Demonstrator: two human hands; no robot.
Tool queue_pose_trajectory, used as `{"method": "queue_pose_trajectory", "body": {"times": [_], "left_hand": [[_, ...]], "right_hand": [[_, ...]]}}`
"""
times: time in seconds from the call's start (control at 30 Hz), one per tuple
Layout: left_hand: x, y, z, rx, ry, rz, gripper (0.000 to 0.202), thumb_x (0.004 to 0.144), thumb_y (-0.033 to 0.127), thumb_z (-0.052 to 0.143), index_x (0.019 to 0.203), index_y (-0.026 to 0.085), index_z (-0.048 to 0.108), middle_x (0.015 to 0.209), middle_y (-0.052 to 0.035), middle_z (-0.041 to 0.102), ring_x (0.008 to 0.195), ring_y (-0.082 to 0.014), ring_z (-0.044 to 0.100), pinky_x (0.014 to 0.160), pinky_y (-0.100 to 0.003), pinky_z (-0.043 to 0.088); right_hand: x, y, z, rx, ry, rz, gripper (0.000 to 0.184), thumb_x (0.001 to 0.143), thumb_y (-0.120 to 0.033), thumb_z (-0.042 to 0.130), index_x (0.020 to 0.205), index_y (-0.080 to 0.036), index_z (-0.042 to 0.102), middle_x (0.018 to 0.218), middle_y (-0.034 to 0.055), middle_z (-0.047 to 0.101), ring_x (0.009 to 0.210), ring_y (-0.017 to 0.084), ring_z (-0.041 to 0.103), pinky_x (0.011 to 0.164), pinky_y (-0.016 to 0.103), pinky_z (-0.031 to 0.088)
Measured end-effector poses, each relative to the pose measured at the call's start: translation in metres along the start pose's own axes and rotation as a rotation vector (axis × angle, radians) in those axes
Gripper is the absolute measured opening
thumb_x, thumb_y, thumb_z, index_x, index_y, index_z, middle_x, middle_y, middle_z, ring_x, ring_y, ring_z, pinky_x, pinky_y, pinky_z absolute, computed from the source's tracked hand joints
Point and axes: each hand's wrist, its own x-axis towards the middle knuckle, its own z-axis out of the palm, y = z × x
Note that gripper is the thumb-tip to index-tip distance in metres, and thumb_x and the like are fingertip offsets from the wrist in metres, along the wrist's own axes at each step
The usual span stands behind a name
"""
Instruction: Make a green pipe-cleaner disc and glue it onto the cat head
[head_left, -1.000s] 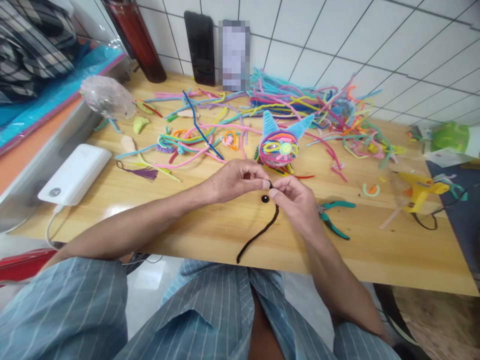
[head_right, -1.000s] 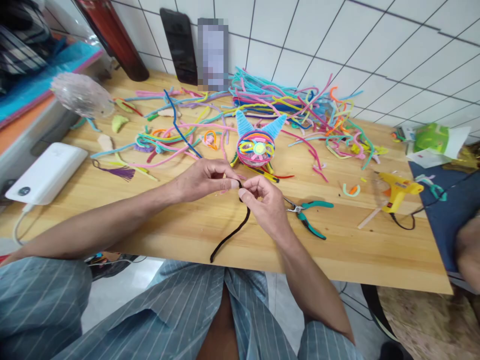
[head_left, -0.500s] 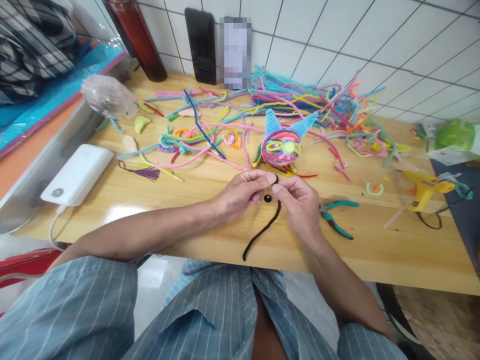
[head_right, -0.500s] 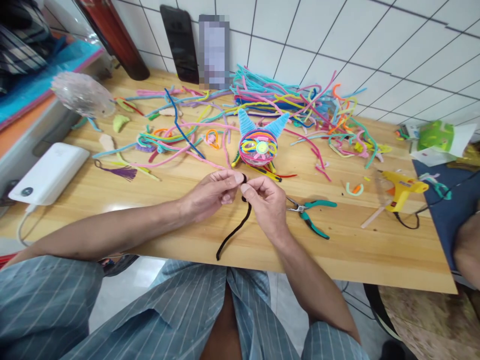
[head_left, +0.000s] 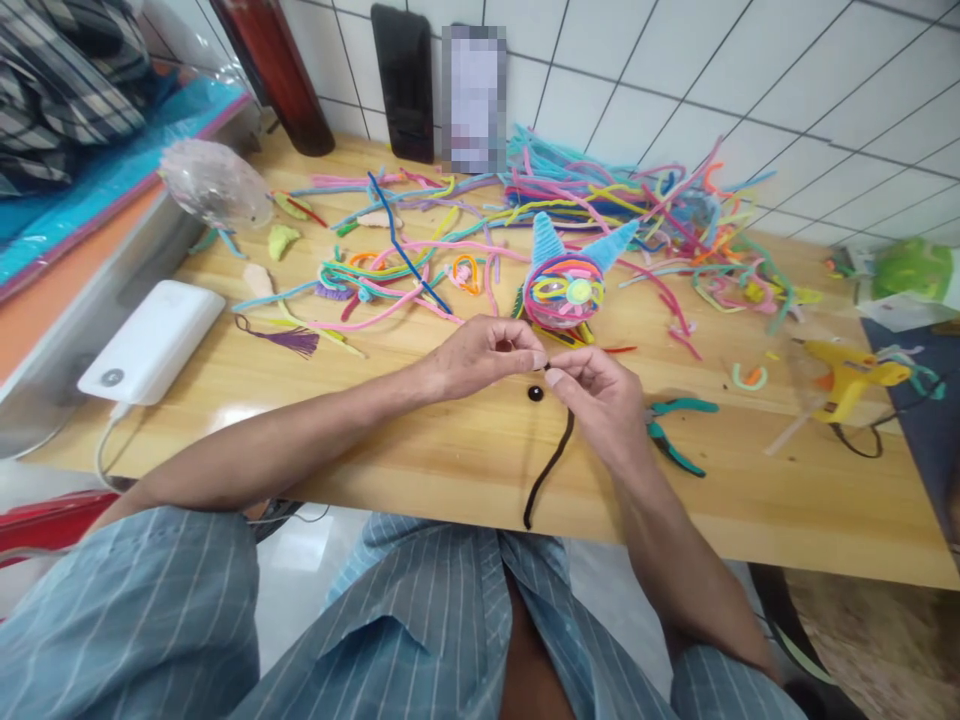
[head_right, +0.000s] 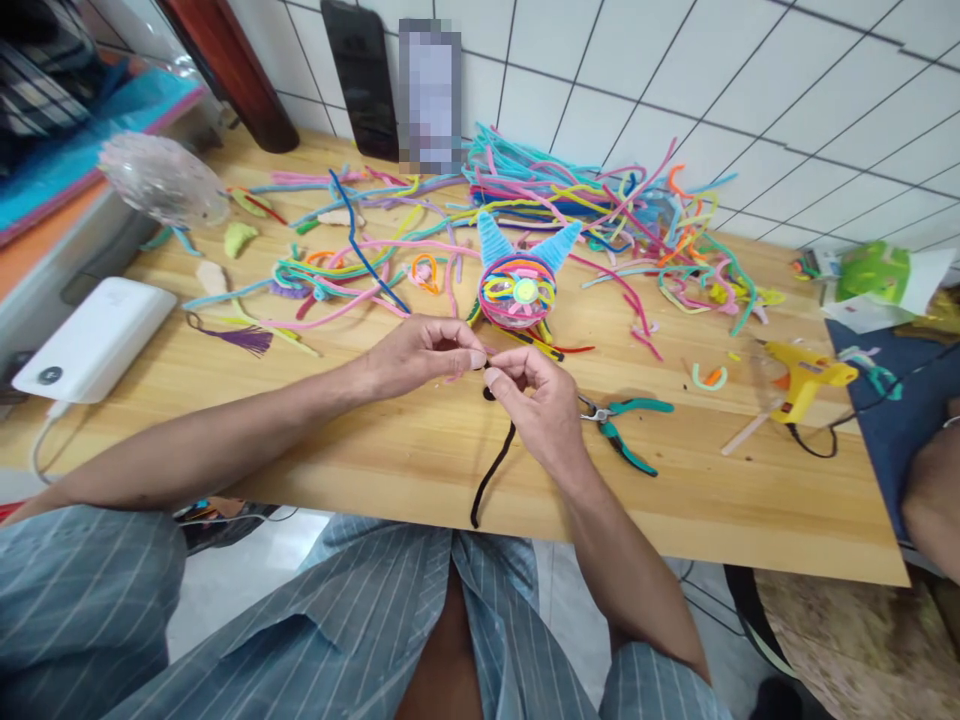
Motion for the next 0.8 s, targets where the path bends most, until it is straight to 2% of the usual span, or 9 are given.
{"method": "queue_pose_trajectory", "body": {"times": [0.1,0.27,0.37,0.47,0.57,0.67,0.8], "left_hand": [[-0.003,-0.004,0.008,-0.077,0.099,0.001,0.041,0.083,0.054,0.086,0.084,0.015,0.074,0.070,0.0022,0.065,0.065,-0.0099,0.053,0.065,-0.024,0.043],[-0.007,-0.010,0.028,-0.281,0.263,-0.052,0.057,0.071,0.066,0.094,0.082,0.016,0.070,0.069,0.0038,0.062,0.060,-0.0075,0.044,0.056,-0.023,0.034],[-0.010,-0.011,0.037,-0.403,0.296,-0.088,0.060,0.067,0.067,0.096,0.082,0.016,0.068,0.065,0.0053,0.057,0.055,-0.0062,0.038,0.051,-0.023,0.029],[-0.010,-0.011,0.037,-0.458,0.255,-0.113,0.055,0.073,0.065,0.093,0.080,0.018,0.066,0.058,0.0069,0.049,0.051,-0.0066,0.036,0.050,-0.023,0.028],[-0.005,-0.011,0.027,-0.385,0.209,-0.122,0.054,0.083,0.069,0.082,0.077,0.019,0.065,0.054,0.0056,0.046,0.048,-0.0074,0.036,0.048,-0.024,0.026],[0.002,-0.009,0.012,-0.227,0.130,-0.112,0.054,0.084,0.071,0.080,0.081,0.018,0.069,0.057,0.0036,0.051,0.049,-0.0084,0.040,0.049,-0.025,0.028],[0.006,-0.006,-0.002,-0.025,0.003,-0.075,0.042,0.080,0.055,0.088,0.087,0.016,0.073,0.071,0.0003,0.064,0.058,-0.0100,0.051,0.055,-0.023,0.038]], "right_hand": [[-0.002,0.001,0.003,-0.018,0.061,-0.033,0.009,0.086,-0.033,0.077,0.086,-0.024,0.074,0.072,-0.0027,0.073,0.064,0.014,0.062,0.066,0.030,0.048],[-0.004,0.001,0.016,0.016,0.085,-0.013,0.013,0.086,-0.035,0.076,0.079,-0.025,0.071,0.070,-0.0028,0.069,0.065,0.014,0.059,0.068,0.031,0.049],[-0.004,0.001,0.021,0.034,0.078,-0.002,0.016,0.086,-0.035,0.076,0.076,-0.025,0.070,0.068,-0.0030,0.068,0.064,0.014,0.056,0.067,0.031,0.047],[-0.003,0.002,0.018,0.035,0.070,-0.008,0.014,0.086,-0.034,0.076,0.077,-0.025,0.071,0.069,-0.0028,0.069,0.066,0.015,0.059,0.069,0.032,0.049],[-0.001,0.003,0.009,0.009,0.084,-0.003,0.013,0.086,-0.034,0.077,0.077,-0.025,0.071,0.069,-0.0032,0.069,0.064,0.015,0.059,0.067,0.032,0.048],[0.000,0.002,0.002,-0.034,0.087,-0.003,0.013,0.086,-0.033,0.076,0.077,-0.025,0.072,0.067,-0.0040,0.068,0.061,0.014,0.056,0.066,0.032,0.045],[0.000,-0.001,0.000,-0.091,0.041,-0.033,0.012,0.087,-0.030,0.074,0.077,-0.025,0.072,0.068,-0.0035,0.070,0.062,0.014,0.059,0.065,0.031,0.045]]}}
